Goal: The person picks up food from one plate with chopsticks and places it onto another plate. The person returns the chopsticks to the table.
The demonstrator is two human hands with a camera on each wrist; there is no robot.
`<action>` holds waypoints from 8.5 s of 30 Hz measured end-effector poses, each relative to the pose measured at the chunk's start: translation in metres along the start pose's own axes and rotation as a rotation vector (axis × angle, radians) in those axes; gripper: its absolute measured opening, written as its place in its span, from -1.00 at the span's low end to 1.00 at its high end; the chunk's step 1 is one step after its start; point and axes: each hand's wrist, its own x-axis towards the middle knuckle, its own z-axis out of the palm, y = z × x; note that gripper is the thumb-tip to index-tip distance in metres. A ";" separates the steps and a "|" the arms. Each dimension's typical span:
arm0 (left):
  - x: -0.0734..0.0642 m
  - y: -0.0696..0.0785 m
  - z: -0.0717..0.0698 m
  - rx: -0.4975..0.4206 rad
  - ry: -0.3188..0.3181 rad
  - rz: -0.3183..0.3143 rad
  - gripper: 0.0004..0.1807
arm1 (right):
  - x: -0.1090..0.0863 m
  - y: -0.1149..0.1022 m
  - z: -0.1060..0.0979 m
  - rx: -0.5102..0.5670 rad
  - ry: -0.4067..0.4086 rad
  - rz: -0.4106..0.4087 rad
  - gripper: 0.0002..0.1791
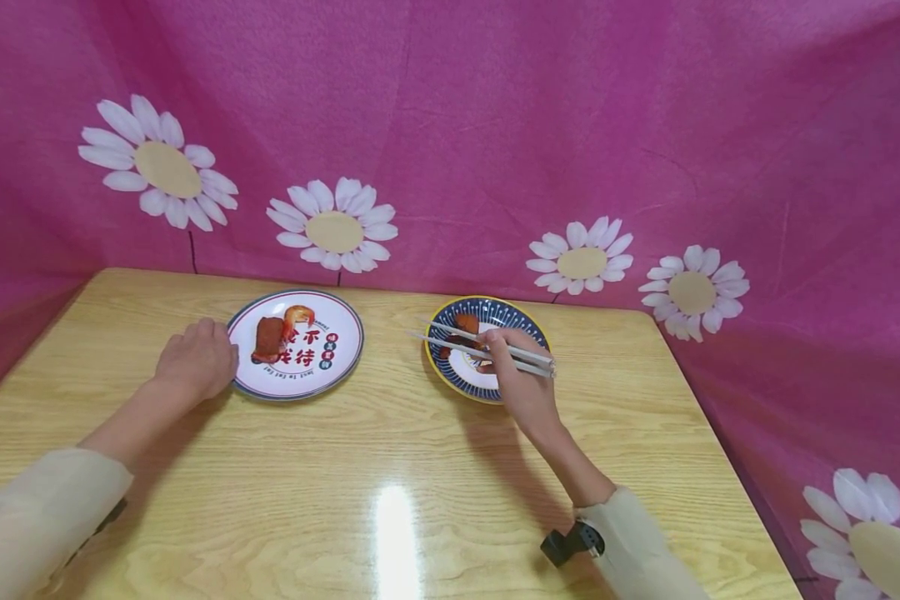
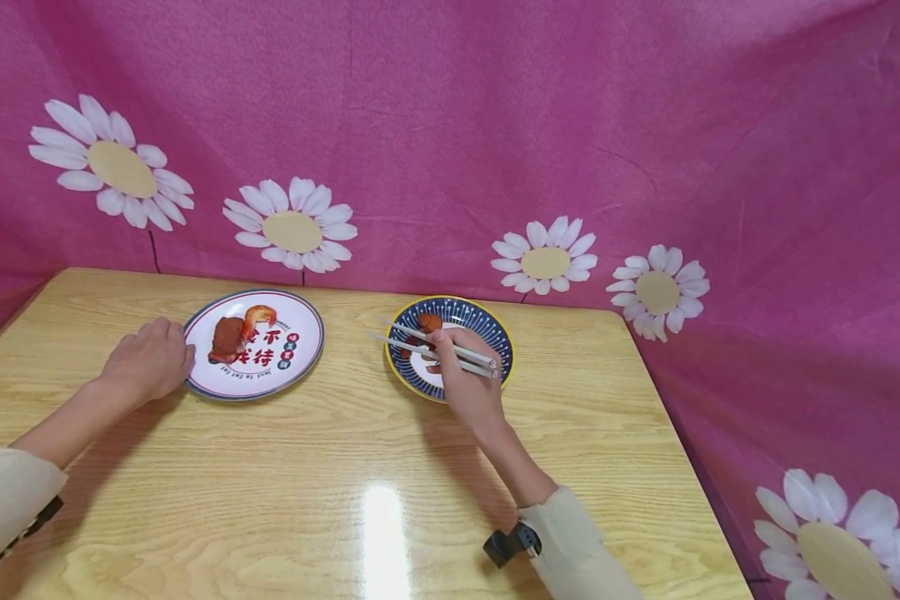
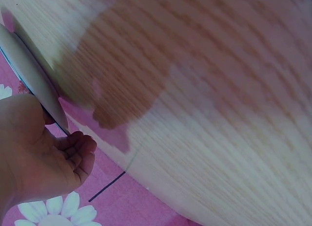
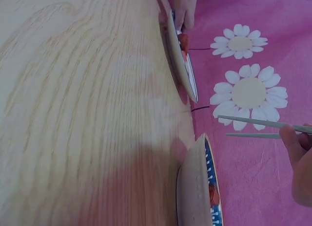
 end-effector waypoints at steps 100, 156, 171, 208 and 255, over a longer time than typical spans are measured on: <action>0.000 0.002 0.000 0.020 0.003 -0.019 -0.57 | 0.080 -0.003 0.138 0.004 -0.441 0.023 -0.78; 0.001 0.002 0.000 0.013 -0.001 -0.016 -0.54 | 0.131 -0.031 0.148 -0.196 -0.597 0.131 -0.79; 0.001 -0.001 0.003 0.005 0.014 -0.017 -0.58 | 0.140 -0.037 0.149 -0.237 -0.676 0.182 -0.80; 0.001 -0.001 0.002 0.021 0.014 -0.012 -0.57 | 0.131 -0.026 0.128 -0.228 -0.360 0.030 -0.54; 0.000 0.001 -0.001 0.012 0.006 -0.019 -0.55 | 0.110 -0.048 0.026 -0.094 -0.225 0.054 -0.55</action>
